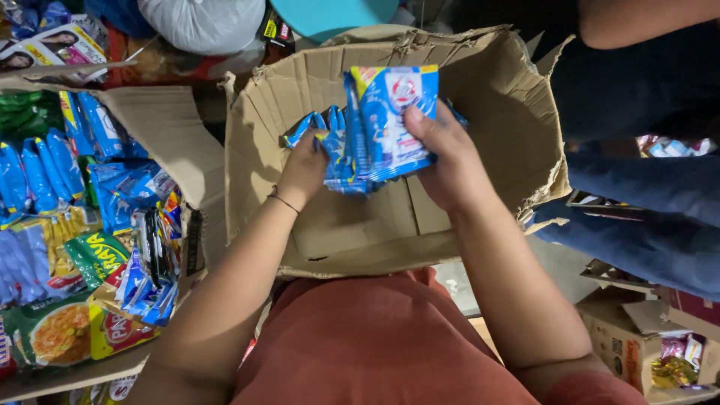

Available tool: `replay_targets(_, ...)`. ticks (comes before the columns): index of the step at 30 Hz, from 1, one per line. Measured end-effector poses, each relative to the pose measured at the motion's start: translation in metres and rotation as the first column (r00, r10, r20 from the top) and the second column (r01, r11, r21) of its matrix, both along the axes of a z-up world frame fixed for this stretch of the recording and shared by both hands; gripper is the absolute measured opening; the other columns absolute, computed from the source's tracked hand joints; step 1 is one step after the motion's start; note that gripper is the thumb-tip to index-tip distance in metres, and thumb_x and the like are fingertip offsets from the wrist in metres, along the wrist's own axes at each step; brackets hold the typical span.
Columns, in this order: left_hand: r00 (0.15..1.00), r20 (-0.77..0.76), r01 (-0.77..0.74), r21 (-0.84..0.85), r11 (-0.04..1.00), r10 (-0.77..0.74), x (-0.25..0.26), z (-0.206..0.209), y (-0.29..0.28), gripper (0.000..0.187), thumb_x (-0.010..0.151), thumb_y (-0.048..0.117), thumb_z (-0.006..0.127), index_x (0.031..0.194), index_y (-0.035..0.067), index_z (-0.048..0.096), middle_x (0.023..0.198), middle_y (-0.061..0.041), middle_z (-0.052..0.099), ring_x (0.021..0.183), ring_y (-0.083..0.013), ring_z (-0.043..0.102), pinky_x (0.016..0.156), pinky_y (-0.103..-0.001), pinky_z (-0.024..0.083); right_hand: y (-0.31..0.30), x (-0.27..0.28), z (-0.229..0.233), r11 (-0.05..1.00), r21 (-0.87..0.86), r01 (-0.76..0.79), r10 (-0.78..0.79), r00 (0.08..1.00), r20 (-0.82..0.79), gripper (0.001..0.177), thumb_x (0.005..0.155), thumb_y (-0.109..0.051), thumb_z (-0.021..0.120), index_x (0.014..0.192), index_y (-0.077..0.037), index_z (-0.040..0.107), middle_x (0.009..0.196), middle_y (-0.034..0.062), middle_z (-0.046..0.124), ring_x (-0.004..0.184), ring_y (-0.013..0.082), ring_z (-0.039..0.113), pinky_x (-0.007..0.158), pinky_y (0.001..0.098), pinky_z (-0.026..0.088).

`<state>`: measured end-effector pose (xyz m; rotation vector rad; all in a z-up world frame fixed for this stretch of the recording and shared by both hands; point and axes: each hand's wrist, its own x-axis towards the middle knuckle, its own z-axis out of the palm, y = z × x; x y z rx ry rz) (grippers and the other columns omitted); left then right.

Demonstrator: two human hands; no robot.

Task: The person repeatedly picks up stacks of blue snack packets from a cardboard box and places them onto a nearby shelf. They also handle a few packets of instant noodles and tea, moving them between the box and the shelf area.

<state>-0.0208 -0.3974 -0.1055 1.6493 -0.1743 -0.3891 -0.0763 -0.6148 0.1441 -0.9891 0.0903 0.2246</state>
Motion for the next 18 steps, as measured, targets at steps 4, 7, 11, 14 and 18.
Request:
replay_targets(4,0.915,-0.402,-0.226,-0.425,0.877,0.041,-0.003,0.094,-0.008,0.043,0.099,0.030,0.047,0.133,0.007,0.059,0.116,-0.005,0.071,0.105,-0.0173,0.066,0.095,-0.038,0.053,0.008,-0.008,-0.036,0.979,-0.193,0.068,-0.080,0.995,-0.057,0.058,0.095,-0.025,0.072,0.142,0.003,0.051,0.123,0.0107,0.068,0.110,0.0184,0.067,0.101,0.0324,0.052)
replay_targets(7,0.864,-0.490,-0.278,-0.657,0.701,-0.116,-0.015,0.123,-0.015,0.054,0.098,0.043,0.046,0.136,0.006,0.053,0.126,-0.007,0.067,0.115,-0.0200,0.064,0.101,-0.041,0.049,0.015,-0.011,-0.056,0.933,-0.354,0.068,-0.069,0.998,0.008,0.064,0.093,-0.026,0.076,0.142,0.003,0.048,0.127,0.0111,0.065,0.115,0.0175,0.062,0.103,0.0333,0.050)
replay_targets(11,0.971,-0.223,-0.074,-0.616,0.784,-0.083,-0.023,0.110,-0.020,0.064,0.100,0.047,0.049,0.149,0.006,0.042,0.144,-0.009,0.054,0.133,-0.0198,0.052,0.114,-0.038,0.039,-0.001,-0.011,-0.111,0.520,-0.784,0.339,0.009,0.916,0.402,0.065,0.101,-0.022,0.083,0.149,0.004,0.048,0.146,0.0177,0.046,0.136,0.0257,0.049,0.117,0.0384,0.043)
replay_targets(14,0.991,-0.121,-0.011,-0.458,0.889,-0.050,-0.025,0.107,-0.024,0.075,0.100,0.050,0.058,0.156,0.007,0.031,0.151,-0.012,0.044,0.142,-0.0225,0.043,0.121,-0.039,0.033,0.004,-0.008,-0.086,0.915,-0.398,-0.063,0.052,0.998,-0.039,0.087,0.089,-0.028,0.077,0.156,-0.004,0.027,0.136,0.0114,0.057,0.123,0.0198,0.056,0.108,0.0357,0.044)
replay_targets(18,0.978,-0.185,-0.016,-0.519,0.855,-0.094,-0.025,0.114,-0.019,0.093,0.096,0.063,0.057,0.162,0.009,0.021,0.160,-0.012,0.036,0.150,-0.0246,0.036,0.124,-0.039,0.028,0.003,-0.003,-0.083,0.964,-0.226,-0.140,0.117,0.987,-0.112,0.084,0.090,-0.026,0.075,0.156,-0.007,0.027,0.138,0.0110,0.058,0.126,0.0226,0.059,0.109,0.0382,0.046)
